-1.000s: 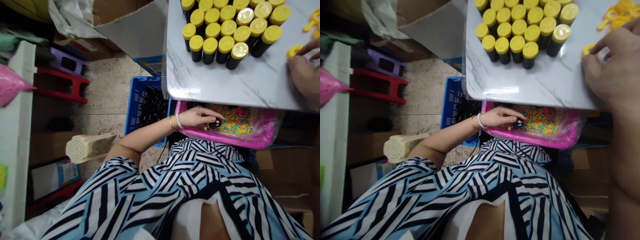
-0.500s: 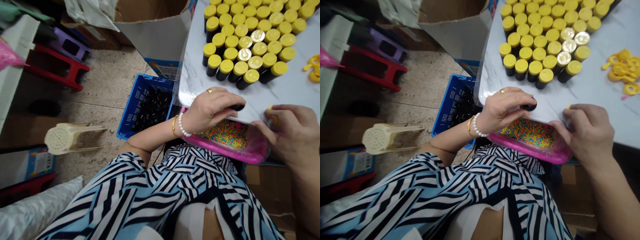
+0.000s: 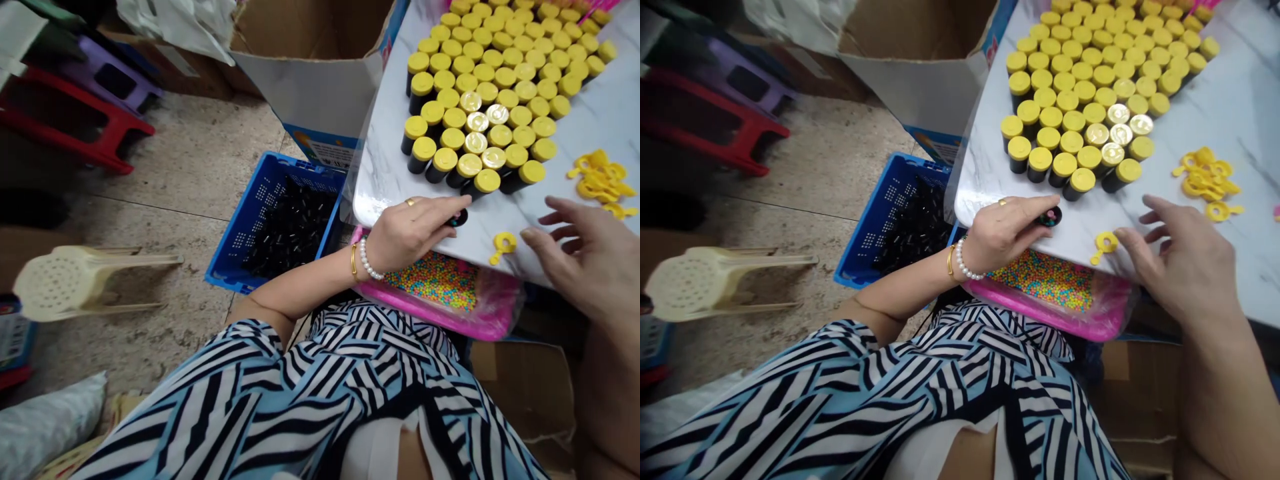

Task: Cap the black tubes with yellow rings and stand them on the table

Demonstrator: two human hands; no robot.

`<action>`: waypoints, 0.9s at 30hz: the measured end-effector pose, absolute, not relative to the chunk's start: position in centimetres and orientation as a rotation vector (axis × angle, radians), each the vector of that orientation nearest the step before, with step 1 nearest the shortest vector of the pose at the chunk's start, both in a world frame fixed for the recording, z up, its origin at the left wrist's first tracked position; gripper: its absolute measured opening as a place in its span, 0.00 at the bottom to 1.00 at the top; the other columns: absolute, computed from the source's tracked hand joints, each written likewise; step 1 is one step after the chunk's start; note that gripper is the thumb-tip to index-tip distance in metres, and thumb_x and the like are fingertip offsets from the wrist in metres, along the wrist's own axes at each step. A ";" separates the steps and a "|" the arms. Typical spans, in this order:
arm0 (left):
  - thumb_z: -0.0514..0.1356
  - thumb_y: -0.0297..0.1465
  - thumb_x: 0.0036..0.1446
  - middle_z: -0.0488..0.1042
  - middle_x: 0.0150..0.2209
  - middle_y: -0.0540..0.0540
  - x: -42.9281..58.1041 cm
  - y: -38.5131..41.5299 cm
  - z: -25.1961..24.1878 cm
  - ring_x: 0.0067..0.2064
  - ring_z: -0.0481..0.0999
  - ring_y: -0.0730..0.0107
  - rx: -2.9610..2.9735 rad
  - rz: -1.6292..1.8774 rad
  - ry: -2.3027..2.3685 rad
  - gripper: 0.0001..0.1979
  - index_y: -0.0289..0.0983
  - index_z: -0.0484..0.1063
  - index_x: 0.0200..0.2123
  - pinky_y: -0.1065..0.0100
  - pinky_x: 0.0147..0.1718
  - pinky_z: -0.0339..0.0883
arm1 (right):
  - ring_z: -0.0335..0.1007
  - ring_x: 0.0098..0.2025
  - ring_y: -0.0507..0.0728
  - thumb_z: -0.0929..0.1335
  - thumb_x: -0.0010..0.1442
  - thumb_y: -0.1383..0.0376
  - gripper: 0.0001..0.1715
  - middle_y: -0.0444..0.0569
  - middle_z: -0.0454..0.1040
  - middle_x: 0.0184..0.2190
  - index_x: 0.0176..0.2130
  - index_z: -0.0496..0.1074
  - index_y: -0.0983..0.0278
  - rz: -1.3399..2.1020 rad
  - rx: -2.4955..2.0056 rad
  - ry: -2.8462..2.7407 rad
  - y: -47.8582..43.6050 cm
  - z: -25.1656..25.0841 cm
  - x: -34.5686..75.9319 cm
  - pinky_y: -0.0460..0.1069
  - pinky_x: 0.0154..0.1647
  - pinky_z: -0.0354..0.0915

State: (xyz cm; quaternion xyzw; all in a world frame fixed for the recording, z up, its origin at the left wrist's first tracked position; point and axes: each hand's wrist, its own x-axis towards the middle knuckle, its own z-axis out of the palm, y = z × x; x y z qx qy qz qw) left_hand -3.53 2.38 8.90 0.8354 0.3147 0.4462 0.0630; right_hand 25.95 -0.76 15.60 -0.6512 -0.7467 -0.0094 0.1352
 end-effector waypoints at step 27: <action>0.61 0.36 0.70 0.82 0.45 0.44 -2.9 1.9 9.6 0.47 0.83 0.69 2.193 1.301 0.997 0.11 0.35 0.70 0.49 0.68 0.47 0.76 | 0.73 0.29 0.47 0.78 0.55 0.55 0.20 0.46 0.80 0.41 0.47 0.84 0.55 0.828 -1.660 -1.329 -0.4 15.9 13.7 0.45 0.30 0.72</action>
